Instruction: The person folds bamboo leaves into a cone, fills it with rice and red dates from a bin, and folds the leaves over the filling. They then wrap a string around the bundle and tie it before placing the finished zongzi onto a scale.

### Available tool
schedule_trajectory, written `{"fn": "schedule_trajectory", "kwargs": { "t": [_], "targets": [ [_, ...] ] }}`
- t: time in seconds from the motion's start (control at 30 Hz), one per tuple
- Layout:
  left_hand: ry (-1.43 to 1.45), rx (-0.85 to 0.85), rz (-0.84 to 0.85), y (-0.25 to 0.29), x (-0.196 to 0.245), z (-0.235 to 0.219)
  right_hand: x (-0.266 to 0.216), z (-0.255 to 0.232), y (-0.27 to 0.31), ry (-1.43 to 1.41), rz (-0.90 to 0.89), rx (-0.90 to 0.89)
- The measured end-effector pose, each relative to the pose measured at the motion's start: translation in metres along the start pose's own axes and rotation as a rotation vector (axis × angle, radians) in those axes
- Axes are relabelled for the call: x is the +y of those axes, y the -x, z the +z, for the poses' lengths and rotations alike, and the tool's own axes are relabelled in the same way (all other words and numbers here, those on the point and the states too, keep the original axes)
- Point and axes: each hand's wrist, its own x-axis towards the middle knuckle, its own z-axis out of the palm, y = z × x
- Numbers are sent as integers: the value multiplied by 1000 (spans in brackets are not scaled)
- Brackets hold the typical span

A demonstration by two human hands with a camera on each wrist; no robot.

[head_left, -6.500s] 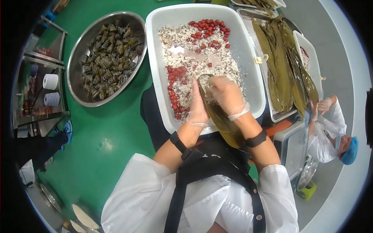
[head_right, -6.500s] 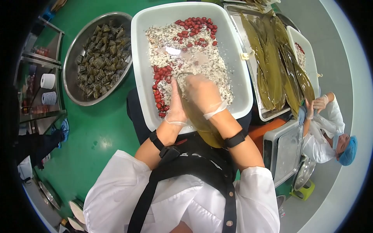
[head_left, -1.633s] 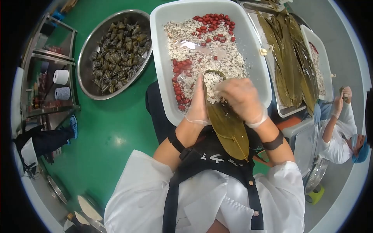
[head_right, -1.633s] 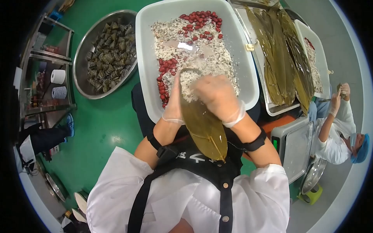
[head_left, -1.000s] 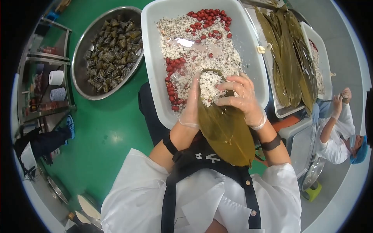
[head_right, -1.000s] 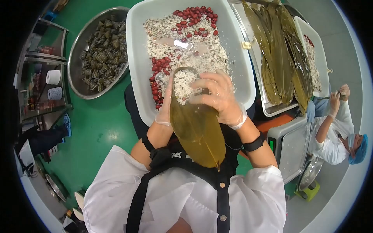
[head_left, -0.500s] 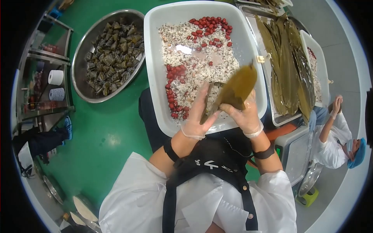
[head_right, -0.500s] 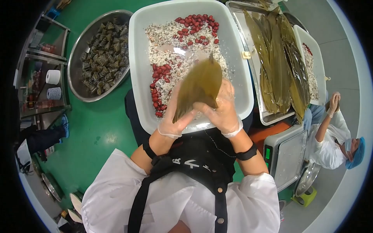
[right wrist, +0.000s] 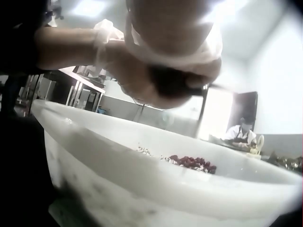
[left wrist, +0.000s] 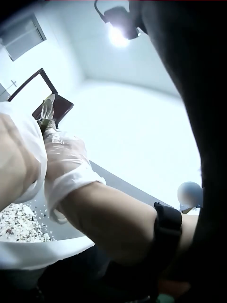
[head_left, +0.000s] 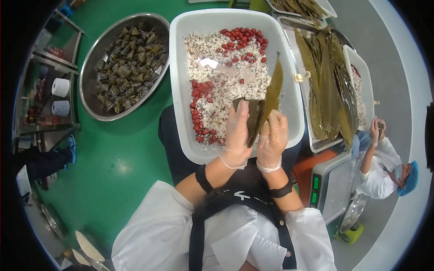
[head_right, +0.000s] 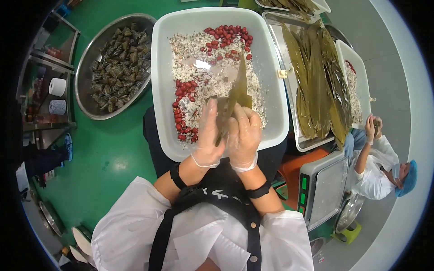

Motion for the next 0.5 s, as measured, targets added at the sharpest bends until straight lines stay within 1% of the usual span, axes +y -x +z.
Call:
{"fn": "schedule_trajectory", "kwargs": {
  "t": [0.03, 0.07, 0.1, 0.13, 0.17, 0.23, 0.3, 0.37, 0.4, 0.47, 0.5],
  "targets": [
    [197, 86, -123, -3, 5, 13, -7, 3, -1, -1, 45, 15],
    [393, 170, -247, -6, 9, 24, -8, 7, 1, 0, 45, 17],
    [372, 243, -180, -7, 11, 35, -8, 10, 3, -10, 83, 33],
    [373, 239, -181, -6, 12, 35, -9, 12, 3, -19, 120, 50],
    [332, 239, -191, -5, 13, 34, -11, 11, 4, -93, 177, 47],
    [292, 237, -204, -4, 13, 34, -8, 12, 9, -129, 198, 20],
    [297, 198, -111, -6, 13, 35, -8, 12, 11, -166, 225, -8],
    [281, 211, -139, -7, 9, 32, -12, 12, 10, -355, 339, -83],
    [264, 228, -161, -8, 6, 30, -23, 7, 3, -355, 339, -81],
    [228, 209, -151, -9, 2, 27, -49, -8, -15, -599, 667, -125],
    [193, 191, -139, -10, 0, 26, -41, -3, -9, -600, 667, -125]
  ]
}}
